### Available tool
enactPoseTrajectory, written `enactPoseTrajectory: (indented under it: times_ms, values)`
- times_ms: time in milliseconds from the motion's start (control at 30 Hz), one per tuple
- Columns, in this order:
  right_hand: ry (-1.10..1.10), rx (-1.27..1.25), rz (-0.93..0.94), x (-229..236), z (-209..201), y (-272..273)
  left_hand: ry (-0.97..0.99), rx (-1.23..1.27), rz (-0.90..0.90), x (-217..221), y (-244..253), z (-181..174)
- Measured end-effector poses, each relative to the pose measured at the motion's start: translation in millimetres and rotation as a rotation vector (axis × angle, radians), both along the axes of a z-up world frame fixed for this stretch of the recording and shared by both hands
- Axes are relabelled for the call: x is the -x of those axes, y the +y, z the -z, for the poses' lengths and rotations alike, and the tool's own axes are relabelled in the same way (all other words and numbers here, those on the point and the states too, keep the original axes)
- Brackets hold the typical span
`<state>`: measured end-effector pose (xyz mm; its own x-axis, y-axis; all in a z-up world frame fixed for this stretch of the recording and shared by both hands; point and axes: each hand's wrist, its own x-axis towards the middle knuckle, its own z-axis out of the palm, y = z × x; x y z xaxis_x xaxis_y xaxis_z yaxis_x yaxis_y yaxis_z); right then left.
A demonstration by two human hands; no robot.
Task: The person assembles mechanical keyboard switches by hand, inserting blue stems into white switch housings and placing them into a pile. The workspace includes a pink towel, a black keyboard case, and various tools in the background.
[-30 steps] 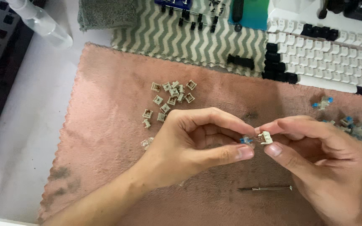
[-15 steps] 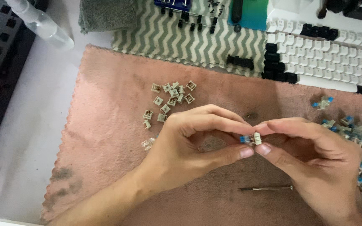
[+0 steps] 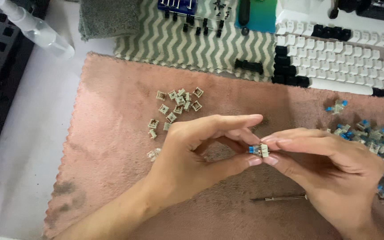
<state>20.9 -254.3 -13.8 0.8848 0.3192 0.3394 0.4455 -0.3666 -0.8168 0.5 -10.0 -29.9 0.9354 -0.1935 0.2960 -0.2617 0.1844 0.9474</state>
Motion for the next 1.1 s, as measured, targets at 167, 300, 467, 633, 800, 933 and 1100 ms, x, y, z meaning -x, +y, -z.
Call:
enactPoseTrajectory:
  times_ms: [167, 300, 467, 633, 800, 933, 1100]
  values:
    - [0.029, -0.041, -0.066, -2.8, -2.1, -4.8, -0.115, -0.171, -0.031, -1.1, 6.5, -2.5]
    - [0.088, -0.055, -0.098, -1.5, -0.7, -10.9, -0.151, -0.218, -0.028, 0.0, 7.3, -0.1]
    - [0.090, -0.096, -0.119, -3.3, -2.4, -7.6, -0.142, -0.229, -0.024, 2.2, 8.2, -1.9]
    - [0.076, -0.092, -0.164, -4.6, -2.0, -7.5, -0.144, -0.231, -0.027, 2.1, 9.6, -2.9]
    - [0.108, -0.074, -0.169, -3.1, -2.4, -12.1, -0.179, -0.237, -0.010, 2.5, 9.9, 2.3]
    - [0.103, -0.050, -0.185, -2.4, 1.8, -15.2, -0.191, -0.276, 0.007, 3.8, 10.7, 5.5]
    - [0.103, -0.086, -0.272, -5.2, 4.7, -17.1, -0.297, -0.307, 0.017, 3.5, 9.2, 18.8]
